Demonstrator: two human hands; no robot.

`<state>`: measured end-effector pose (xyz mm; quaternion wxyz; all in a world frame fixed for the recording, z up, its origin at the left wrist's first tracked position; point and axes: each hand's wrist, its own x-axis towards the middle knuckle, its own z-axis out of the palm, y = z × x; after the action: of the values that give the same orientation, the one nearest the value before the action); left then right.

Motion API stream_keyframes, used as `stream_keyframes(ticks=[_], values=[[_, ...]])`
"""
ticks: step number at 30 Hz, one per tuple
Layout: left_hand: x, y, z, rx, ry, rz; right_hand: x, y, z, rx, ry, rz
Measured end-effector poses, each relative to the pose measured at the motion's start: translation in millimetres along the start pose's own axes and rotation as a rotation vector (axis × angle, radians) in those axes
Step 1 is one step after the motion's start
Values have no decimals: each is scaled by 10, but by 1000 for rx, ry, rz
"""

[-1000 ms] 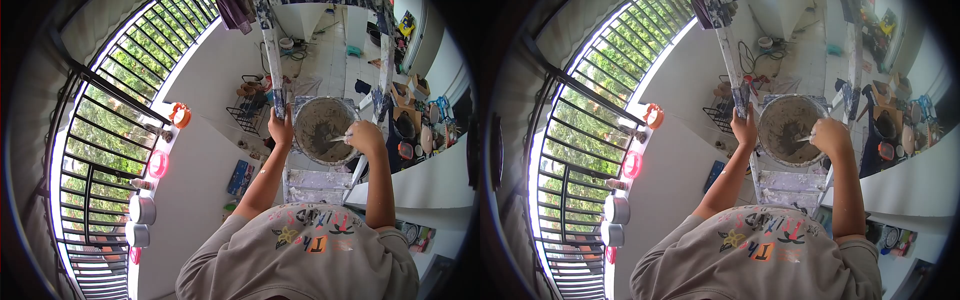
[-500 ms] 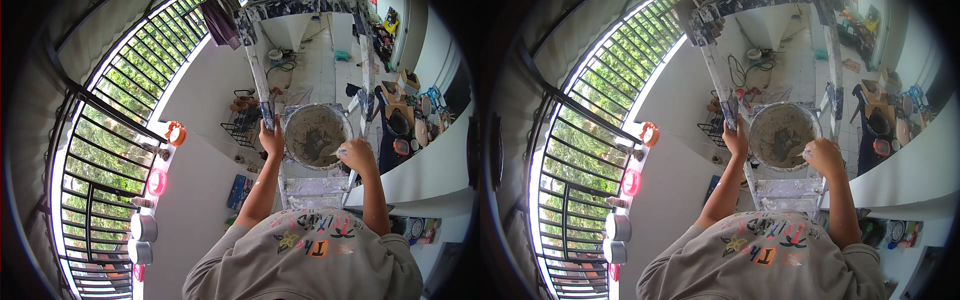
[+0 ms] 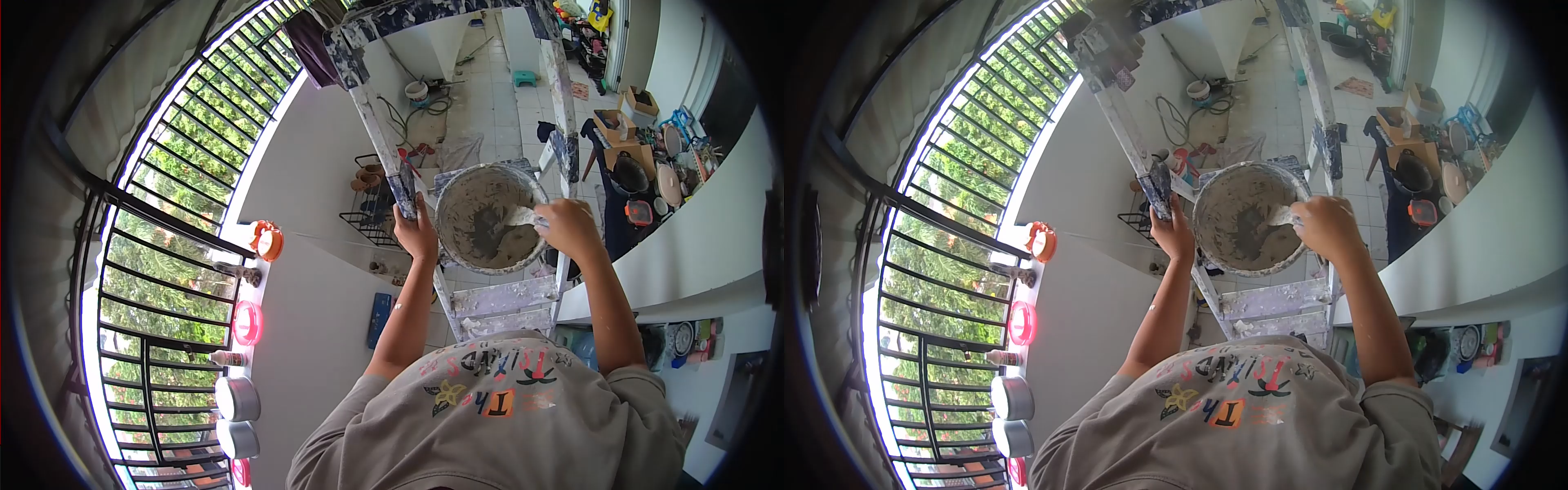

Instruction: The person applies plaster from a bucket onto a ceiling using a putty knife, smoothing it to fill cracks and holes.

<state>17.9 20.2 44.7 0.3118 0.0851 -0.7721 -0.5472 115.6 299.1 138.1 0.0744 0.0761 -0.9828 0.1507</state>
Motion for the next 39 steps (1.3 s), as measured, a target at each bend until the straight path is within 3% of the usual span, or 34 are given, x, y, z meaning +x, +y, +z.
stream_keyframes(ticks=[5, 6, 7, 11, 17, 18, 25, 29, 30, 34, 39], values=[[-6, -95, 32, 57, 76, 49, 158, -31, -71, -20, -177, -4], [-16, -2, -19, 86, 24, -17, 158, -52, -92, 9, -202, 0], [-4, -2, 12, 17, 85, 111, 162, -67, -112, 37, -220, 8], [5, 43, -13, 11, 30, 48, 148, -155, 260, -87, -105, -47], [-8, 18, -25, 42, 39, 3, 202, -198, 724, 131, -18, -216], [1, 41, -26, 52, 51, 9, 231, -266, 774, 127, -82, -191], [-20, 46, -56, 78, 11, -47, 455, -453, 428, 70, -10, -250], [3, 54, -30, 60, 63, 17, 182, -484, 65, 380, 173, -187], [-8, 76, -33, 54, 69, 20, 134, -352, 139, 457, 242, -270], [-15, 111, -53, 67, 67, 1, -226, -94, 81, 1257, -88, 52], [-14, 114, -62, 35, 52, 16, -599, -36, 191, 1543, -109, 260]])
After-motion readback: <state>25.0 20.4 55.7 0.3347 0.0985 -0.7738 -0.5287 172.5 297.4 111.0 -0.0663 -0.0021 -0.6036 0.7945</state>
